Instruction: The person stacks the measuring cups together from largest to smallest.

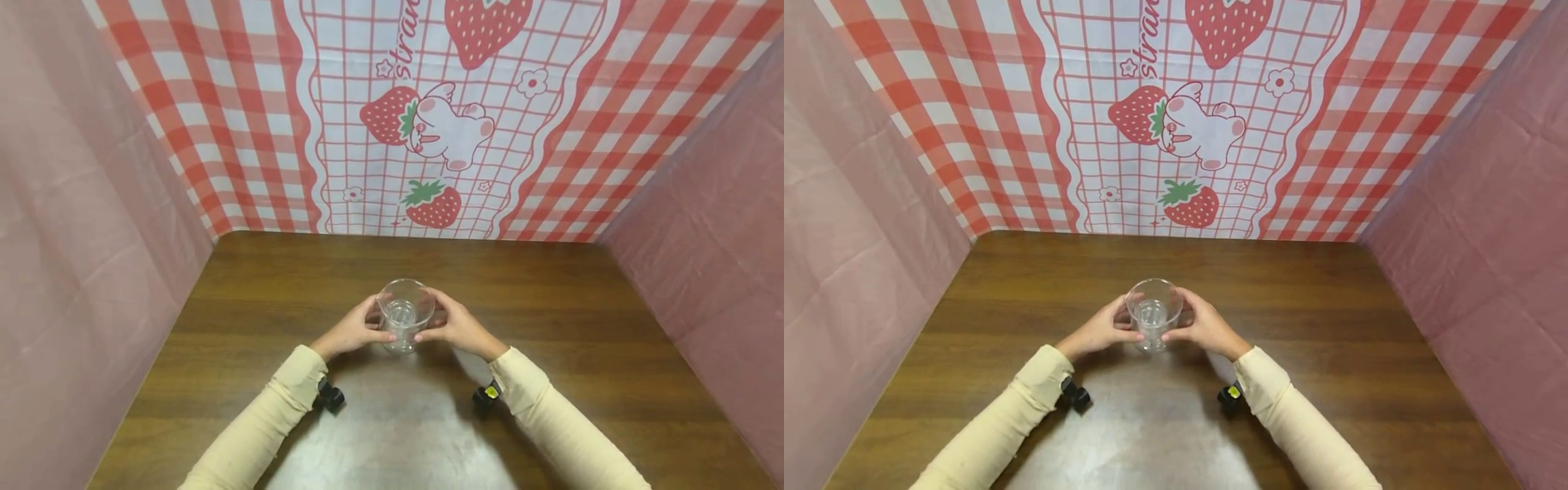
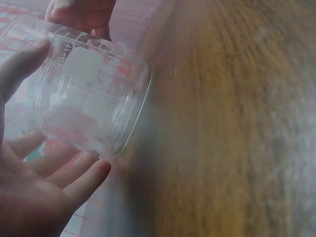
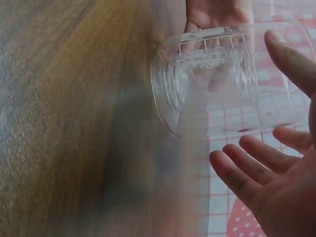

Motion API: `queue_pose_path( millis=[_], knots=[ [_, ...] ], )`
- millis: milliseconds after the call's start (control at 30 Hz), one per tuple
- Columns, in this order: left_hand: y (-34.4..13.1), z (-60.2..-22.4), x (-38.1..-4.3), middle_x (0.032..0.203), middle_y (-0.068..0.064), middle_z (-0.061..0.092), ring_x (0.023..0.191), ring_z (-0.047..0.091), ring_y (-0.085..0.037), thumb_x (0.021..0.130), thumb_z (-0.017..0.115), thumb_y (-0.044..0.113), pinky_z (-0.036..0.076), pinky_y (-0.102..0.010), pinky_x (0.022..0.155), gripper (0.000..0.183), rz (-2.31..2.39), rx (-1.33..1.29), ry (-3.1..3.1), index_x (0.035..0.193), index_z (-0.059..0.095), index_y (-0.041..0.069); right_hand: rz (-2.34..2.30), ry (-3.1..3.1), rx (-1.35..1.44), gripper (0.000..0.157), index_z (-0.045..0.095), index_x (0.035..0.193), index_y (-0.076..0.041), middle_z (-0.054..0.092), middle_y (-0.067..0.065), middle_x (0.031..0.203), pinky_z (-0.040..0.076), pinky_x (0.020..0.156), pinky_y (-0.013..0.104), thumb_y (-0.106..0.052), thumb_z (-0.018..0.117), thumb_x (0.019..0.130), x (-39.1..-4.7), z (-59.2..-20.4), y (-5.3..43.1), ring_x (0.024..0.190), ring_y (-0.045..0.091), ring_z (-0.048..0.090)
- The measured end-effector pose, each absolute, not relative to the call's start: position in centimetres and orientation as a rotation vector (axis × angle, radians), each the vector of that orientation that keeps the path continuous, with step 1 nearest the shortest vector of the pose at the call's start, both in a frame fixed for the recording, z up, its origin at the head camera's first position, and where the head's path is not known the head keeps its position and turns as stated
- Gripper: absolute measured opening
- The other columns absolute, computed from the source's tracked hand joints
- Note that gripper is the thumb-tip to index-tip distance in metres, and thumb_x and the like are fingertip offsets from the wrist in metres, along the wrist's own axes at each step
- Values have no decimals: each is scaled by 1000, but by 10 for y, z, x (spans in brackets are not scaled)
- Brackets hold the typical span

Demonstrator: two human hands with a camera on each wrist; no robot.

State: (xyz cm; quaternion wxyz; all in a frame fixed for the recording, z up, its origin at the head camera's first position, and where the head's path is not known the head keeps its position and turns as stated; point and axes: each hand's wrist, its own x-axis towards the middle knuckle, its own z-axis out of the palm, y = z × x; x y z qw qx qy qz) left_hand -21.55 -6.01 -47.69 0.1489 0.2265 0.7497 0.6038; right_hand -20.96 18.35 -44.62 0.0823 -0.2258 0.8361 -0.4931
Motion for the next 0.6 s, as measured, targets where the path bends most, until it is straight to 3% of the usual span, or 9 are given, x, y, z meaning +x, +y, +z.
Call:
queue_pose_path(
  millis=[600],
  knots=[
    [-70, -481, -217, 147, -27, 42, 130, 48, -45, 79, 79, 9, 47, -52, 107, 78, 1719, 669, 2185, 143, 37, -4, -1317, 2582, -666, 78, 45, 138, 5, 59, 28, 125, 58, 87, 52, -11, 85, 72, -215, -443, 204, 112, 43, 58]
  ],
)
